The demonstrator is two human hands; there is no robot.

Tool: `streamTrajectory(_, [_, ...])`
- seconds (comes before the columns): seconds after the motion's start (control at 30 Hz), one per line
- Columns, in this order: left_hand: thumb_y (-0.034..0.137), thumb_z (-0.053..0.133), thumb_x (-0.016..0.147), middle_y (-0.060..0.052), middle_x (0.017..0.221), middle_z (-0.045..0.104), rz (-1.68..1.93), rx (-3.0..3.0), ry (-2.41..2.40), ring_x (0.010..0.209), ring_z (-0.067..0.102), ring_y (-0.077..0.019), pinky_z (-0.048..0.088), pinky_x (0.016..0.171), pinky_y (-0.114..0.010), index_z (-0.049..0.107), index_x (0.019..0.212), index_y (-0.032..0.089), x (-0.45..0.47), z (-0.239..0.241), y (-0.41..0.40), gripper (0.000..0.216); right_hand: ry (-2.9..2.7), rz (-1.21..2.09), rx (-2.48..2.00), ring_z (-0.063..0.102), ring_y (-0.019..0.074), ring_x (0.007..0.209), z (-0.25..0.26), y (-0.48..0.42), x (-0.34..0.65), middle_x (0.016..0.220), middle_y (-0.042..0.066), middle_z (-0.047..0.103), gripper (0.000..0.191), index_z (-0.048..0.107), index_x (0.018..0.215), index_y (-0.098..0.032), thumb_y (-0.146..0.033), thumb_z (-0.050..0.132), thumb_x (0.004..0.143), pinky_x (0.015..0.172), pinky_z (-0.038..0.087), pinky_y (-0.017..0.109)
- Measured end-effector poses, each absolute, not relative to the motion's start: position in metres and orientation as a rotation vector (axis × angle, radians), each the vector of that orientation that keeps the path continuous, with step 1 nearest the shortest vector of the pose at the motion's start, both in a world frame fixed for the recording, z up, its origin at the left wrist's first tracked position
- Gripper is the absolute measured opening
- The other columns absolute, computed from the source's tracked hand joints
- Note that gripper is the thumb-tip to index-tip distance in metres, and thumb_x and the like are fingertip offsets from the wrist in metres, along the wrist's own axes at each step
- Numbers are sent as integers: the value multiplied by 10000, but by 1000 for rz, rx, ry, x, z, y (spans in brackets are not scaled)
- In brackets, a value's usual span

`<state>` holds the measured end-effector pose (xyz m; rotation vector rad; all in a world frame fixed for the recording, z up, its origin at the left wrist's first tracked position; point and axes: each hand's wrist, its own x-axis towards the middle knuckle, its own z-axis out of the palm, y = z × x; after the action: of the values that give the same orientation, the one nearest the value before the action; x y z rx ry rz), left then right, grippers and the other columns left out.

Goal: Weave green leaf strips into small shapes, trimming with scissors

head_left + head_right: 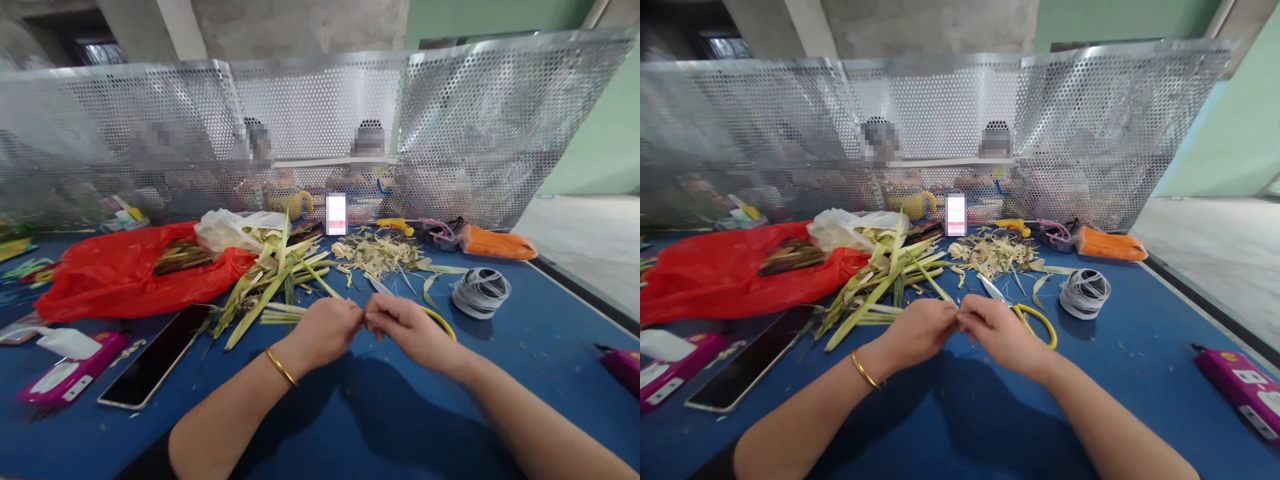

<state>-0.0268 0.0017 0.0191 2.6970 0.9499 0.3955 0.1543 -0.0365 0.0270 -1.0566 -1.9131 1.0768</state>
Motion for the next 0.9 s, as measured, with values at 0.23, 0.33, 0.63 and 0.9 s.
streamTrajectory(0.23, [291, 536, 850, -7, 670, 631, 615, 2005, 756, 571, 545, -107, 416, 571, -200, 672, 801, 172, -32, 39, 6, 186, -955, 1779, -807, 517, 83, 564, 22, -21, 159, 695, -23, 555, 204, 541, 707, -172, -277, 713, 740, 565, 429, 216])
streamTrajectory(0.33, [298, 525, 842, 11, 600, 589, 821, 1820, 995, 512, 516, -108, 400, 524, -208, 655, 794, 169, -27, 32, 9, 189, -861, 1646, -781, 571, 111, 689, 11, -25, 143, 782, 3, 599, 172, 565, 740, -184, -278, 709, 745, 687, 468, 243])
streamTrajectory(0.63, [205, 536, 808, -68, 775, 703, 468, 2428, 1092, 771, 632, -191, 420, 701, -252, 712, 760, 192, -28, 16, 9, 184, -1853, 927, -1152, 472, 137, 657, 11, -32, 146, 668, -7, 550, 188, 574, 683, -190, -292, 567, 841, 629, 367, 260])
streamTrajectory(0.9, [365, 654, 753, -2, 625, 583, 546, 1534, 698, 504, 497, -77, 409, 500, -192, 669, 768, 140, -32, 34, 8, 226, -1032, 1721, -769, 532, 111, 608, 14, -26, 151, 701, -14, 572, 189, 550, 734, -187, -313, 690, 744, 637, 433, 255])
